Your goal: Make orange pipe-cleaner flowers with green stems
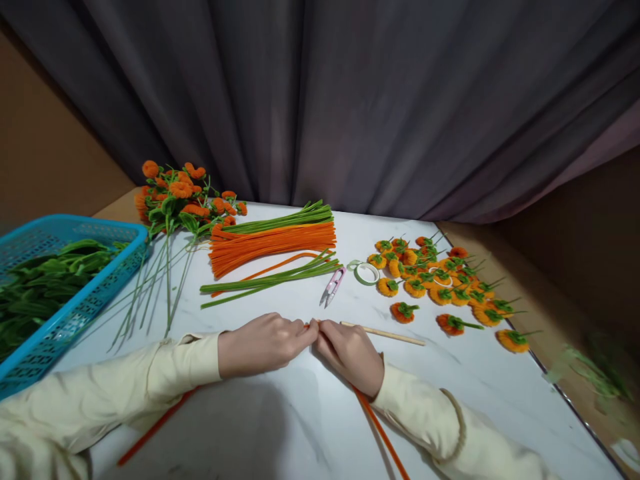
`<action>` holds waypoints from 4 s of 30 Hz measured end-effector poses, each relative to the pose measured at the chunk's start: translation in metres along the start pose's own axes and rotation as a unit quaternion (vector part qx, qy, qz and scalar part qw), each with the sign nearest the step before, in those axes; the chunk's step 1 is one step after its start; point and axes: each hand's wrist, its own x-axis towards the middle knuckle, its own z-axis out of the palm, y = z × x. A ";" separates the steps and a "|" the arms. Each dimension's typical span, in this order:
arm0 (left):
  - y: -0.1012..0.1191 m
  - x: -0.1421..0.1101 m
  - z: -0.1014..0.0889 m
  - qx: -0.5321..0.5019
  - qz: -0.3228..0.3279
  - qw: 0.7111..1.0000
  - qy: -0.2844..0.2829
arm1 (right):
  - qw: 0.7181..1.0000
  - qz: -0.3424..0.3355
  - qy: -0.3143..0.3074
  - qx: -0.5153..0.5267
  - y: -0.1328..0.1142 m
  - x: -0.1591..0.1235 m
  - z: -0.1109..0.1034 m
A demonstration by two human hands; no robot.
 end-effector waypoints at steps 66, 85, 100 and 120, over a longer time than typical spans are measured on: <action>-0.039 0.012 0.004 -0.806 -0.235 0.506 -0.196 | 0.970 -0.232 0.062 -0.039 0.004 -0.005 -0.006; -0.040 0.010 0.006 -0.800 -0.161 0.536 -0.218 | 0.966 -0.029 -0.053 0.252 -0.001 0.007 -0.010; -0.037 0.009 0.012 -0.786 -0.139 0.567 -0.203 | 0.979 -0.189 0.060 -0.051 -0.001 -0.001 -0.004; -0.041 0.011 0.022 -0.836 -0.101 0.494 -0.216 | 0.375 0.293 -0.355 0.805 0.013 0.010 0.000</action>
